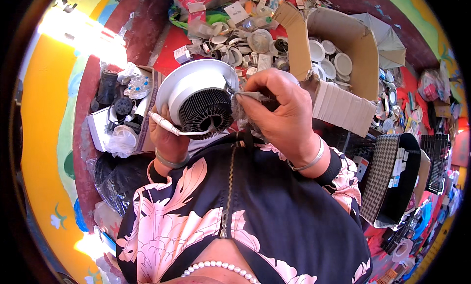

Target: The person cleans a white circular light fixture with a cloth, wiping the front lens and the rear heat sink area.

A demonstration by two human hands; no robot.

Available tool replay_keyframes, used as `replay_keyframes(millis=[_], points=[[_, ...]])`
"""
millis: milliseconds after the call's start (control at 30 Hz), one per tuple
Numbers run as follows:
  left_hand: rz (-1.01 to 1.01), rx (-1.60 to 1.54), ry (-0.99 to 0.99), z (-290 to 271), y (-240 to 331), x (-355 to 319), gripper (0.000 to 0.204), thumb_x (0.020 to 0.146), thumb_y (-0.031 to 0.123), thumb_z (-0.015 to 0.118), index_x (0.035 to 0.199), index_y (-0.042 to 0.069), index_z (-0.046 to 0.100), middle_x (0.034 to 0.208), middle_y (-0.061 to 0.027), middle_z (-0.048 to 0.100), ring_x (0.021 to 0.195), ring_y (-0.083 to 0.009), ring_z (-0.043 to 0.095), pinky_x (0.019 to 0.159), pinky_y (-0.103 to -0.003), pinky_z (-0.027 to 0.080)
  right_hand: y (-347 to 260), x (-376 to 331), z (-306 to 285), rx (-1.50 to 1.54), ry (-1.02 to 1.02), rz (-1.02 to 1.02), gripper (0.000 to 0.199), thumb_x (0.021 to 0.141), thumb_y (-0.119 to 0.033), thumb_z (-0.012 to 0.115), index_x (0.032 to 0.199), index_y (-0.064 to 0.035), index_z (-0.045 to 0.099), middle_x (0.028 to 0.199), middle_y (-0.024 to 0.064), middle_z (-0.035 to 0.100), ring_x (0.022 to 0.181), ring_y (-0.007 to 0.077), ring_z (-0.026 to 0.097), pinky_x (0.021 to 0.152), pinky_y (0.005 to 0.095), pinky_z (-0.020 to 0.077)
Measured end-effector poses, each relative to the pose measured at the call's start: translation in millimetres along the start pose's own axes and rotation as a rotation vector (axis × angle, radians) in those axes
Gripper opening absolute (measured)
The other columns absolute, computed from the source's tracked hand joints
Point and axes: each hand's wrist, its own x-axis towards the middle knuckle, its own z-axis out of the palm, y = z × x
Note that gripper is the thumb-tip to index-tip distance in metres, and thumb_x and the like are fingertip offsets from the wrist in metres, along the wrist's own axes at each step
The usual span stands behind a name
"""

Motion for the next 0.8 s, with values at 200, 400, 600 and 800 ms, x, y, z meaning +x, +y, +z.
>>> replay_keyframes(millis=[200,400,600,800], points=[[0.048,0.188,-0.097,-5,-3,-7,0.021,0.094,0.005,0.045,0.111,-0.004,0.054,0.103,-0.0143,0.061,0.091,-0.0198,0.061,0.08,-0.032,0.052,4,11,-10,-0.281,-0.204,-0.198,0.011,0.07,0.002,0.065,0.08,-0.0007,0.062,0.075,0.0111,0.059,0.067,0.0249,0.056,0.061,0.0313,0.0434],[0.036,0.227,-0.047,4,-1,-5,0.023,0.094,0.005,0.045,0.114,-0.004,0.054,0.103,-0.0146,0.061,0.091,-0.0201,0.061,0.082,-0.032,0.051,7,12,-15,-0.143,-0.279,-0.14,0.006,0.074,-0.001,0.064,0.079,-0.0001,0.064,0.076,0.0099,0.061,0.071,0.0222,0.058,0.062,0.0307,0.0435],[0.044,0.22,-0.18,-3,3,-7,0.031,0.092,0.004,0.047,0.121,-0.009,0.052,0.108,-0.0137,0.061,0.098,-0.019,0.059,0.086,-0.03,0.046,9,6,-4,-0.103,-0.126,0.118,0.006,0.072,-0.003,0.067,0.074,-0.0008,0.062,0.069,0.0087,0.06,0.065,0.0209,0.058,0.059,0.0299,0.0428],[0.073,0.269,-0.234,-5,3,-11,0.031,0.091,0.001,0.047,0.12,-0.01,0.052,0.111,-0.0172,0.061,0.099,-0.0216,0.06,0.088,-0.031,0.047,11,10,-6,-0.198,-0.2,0.082,0.01,0.069,-0.005,0.068,0.072,-0.0002,0.06,0.067,0.0112,0.059,0.064,0.0248,0.057,0.06,0.033,0.0428]])
